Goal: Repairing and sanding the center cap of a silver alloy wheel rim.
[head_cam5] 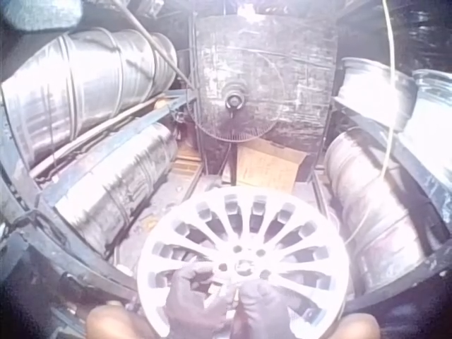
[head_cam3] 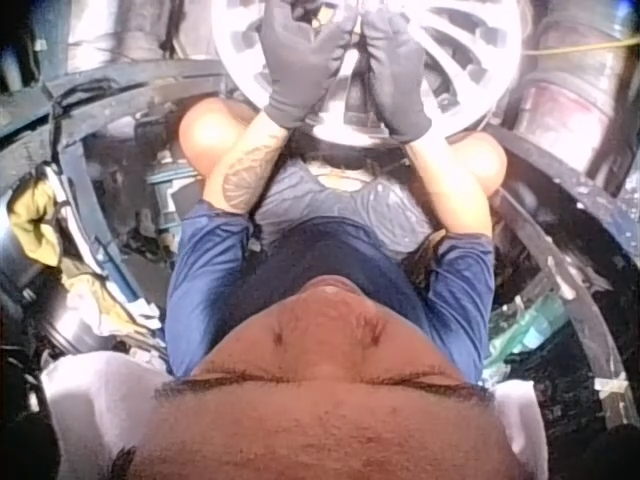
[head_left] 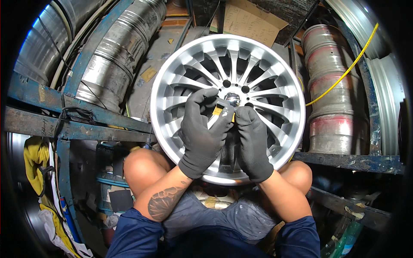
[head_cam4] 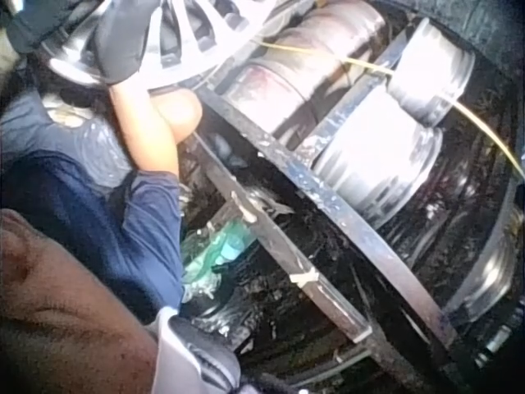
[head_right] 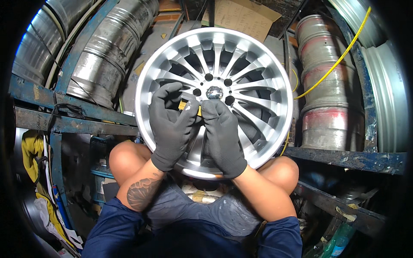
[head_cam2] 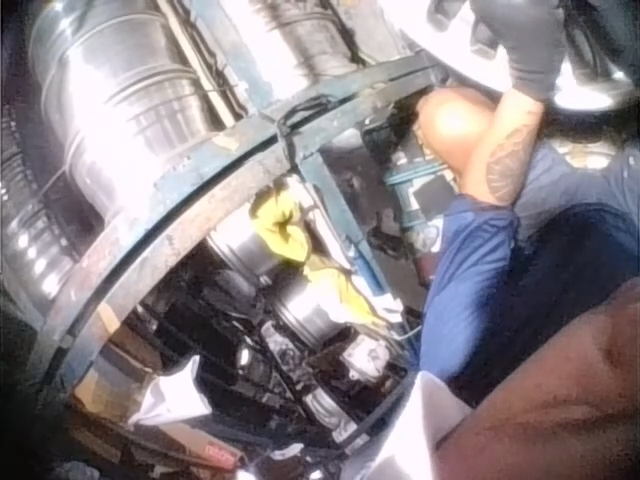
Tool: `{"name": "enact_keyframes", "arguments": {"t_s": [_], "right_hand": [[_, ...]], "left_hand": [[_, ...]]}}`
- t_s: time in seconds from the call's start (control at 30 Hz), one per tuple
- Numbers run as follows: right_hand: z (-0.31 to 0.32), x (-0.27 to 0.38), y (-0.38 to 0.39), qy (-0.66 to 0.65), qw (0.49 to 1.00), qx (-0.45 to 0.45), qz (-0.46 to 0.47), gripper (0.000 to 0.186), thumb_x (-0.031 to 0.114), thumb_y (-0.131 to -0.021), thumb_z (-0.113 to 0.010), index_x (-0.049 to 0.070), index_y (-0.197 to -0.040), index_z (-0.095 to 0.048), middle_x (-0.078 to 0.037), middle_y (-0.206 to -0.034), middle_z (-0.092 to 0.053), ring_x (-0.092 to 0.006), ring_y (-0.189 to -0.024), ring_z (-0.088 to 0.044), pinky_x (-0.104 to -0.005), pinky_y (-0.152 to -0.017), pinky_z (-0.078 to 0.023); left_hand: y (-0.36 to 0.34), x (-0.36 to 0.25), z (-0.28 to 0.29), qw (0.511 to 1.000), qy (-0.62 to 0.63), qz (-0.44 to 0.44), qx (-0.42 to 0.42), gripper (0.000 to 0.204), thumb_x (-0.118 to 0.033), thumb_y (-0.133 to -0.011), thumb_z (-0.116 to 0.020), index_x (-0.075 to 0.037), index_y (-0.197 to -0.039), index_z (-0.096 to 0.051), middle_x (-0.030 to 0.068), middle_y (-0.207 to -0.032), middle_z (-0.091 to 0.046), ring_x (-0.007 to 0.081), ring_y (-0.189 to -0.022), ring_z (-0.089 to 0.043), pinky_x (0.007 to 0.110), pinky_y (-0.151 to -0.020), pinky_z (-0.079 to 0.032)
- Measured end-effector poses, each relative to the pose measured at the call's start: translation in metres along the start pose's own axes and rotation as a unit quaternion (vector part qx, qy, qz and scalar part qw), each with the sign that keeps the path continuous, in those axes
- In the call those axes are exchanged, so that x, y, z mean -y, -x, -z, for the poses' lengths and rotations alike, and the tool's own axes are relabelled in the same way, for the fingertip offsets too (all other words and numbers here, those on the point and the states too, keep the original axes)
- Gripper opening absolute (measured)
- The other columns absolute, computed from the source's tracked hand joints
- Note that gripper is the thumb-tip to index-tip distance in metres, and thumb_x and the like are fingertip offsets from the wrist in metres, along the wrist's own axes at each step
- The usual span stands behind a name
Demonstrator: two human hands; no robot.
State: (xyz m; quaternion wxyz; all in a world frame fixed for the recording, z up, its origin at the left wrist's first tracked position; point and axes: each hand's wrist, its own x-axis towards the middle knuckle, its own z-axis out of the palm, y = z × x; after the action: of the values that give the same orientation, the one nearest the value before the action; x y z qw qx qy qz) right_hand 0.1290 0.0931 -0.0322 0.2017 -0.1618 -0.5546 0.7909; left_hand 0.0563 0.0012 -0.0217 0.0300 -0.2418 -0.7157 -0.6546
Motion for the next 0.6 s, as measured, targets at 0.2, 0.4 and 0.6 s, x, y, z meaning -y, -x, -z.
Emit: {"name": "enact_keyframes", "arguments": {"t_s": [0.2,0.4,0.6], "right_hand": [[-0.003,0.004,0.004,0.027,0.999,-0.037,-0.004,0.032,0.032,-0.108,-0.051,0.003,-0.104,-0.062,0.000,-0.094,-0.062,-0.0053,-0.082,-0.055,-0.0218,-0.075,-0.048],[0.002,0.011,-0.001,0.217,0.962,-0.041,0.159,0.029,0.028,-0.104,-0.059,-0.001,-0.103,-0.067,-0.008,-0.084,-0.069,-0.0108,-0.078,-0.064,-0.0284,-0.072,-0.052],[0.009,0.009,-0.008,0.249,0.955,-0.038,0.159,0.035,0.027,-0.108,-0.050,-0.004,-0.099,-0.065,-0.003,-0.080,-0.067,-0.0070,-0.073,-0.059,-0.0233,-0.066,-0.048]], "left_hand": [[0.006,0.010,-0.005,0.993,0.114,0.009,-0.017,0.032,-0.001,-0.086,-0.077,0.004,-0.114,-0.062,0.0112,-0.105,-0.068,0.0128,-0.092,-0.067,0.025,-0.080,-0.056],[-0.003,-0.003,0.005,0.983,0.141,0.116,0.013,0.028,-0.004,-0.089,-0.074,0.005,-0.114,-0.064,0.0084,-0.103,-0.068,0.0120,-0.091,-0.067,0.025,-0.082,-0.055],[-0.008,-0.006,0.005,0.996,-0.043,-0.071,0.022,0.022,-0.004,-0.086,-0.079,0.004,-0.104,-0.070,0.0072,-0.094,-0.071,0.0089,-0.084,-0.067,0.020,-0.075,-0.055]]}}
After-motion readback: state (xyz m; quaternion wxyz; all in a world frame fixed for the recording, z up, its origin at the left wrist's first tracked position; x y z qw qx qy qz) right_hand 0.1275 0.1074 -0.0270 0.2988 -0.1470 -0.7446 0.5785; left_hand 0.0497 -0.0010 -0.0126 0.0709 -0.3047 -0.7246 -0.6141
